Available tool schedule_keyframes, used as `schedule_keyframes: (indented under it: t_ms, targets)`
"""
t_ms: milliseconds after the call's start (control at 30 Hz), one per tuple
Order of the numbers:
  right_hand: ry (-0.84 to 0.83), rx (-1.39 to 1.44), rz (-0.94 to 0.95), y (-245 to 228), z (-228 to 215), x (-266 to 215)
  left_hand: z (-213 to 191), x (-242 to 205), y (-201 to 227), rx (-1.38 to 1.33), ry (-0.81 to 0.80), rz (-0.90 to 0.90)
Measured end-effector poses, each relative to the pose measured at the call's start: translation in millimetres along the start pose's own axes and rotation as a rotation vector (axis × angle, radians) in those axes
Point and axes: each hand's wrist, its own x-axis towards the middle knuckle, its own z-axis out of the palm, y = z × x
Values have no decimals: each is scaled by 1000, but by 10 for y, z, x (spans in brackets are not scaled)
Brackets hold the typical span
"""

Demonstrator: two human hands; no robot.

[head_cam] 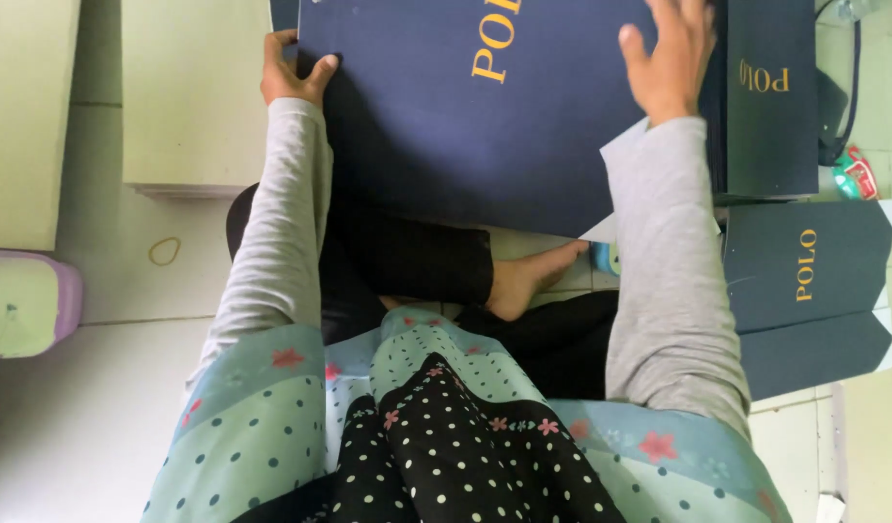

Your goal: The person sits on the floor and folds a dark blue paper sheet with gold lettering into a box shape, smoothing the creases by hand. They then use a small brush to apply adhesive along the edges of the folded paper to secure the structure.

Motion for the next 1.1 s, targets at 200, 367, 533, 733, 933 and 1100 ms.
schedule_keyframes:
  t_ms: [200,367,533,733,933,1100]
  targets:
    - [-751,-212,765,840,908,-1938,79,-214,-720,630,-79,-218]
    - [-408,-88,731,817,1115,-2332,-12,-283,-695,739,-117,-92]
    - [-120,-43,734,725,1204,-2323,-86,-254,-450,513,-34,-14]
    - [198,504,1101,421,862,-2010,-195,-228,-367,389,-74,-456]
    - [167,713,1289,824,758,-2053,-254,-97,-452,179,36,-399]
    - [258,942,1256,758,401,-1878,-349,0,-164,-82,86,-205]
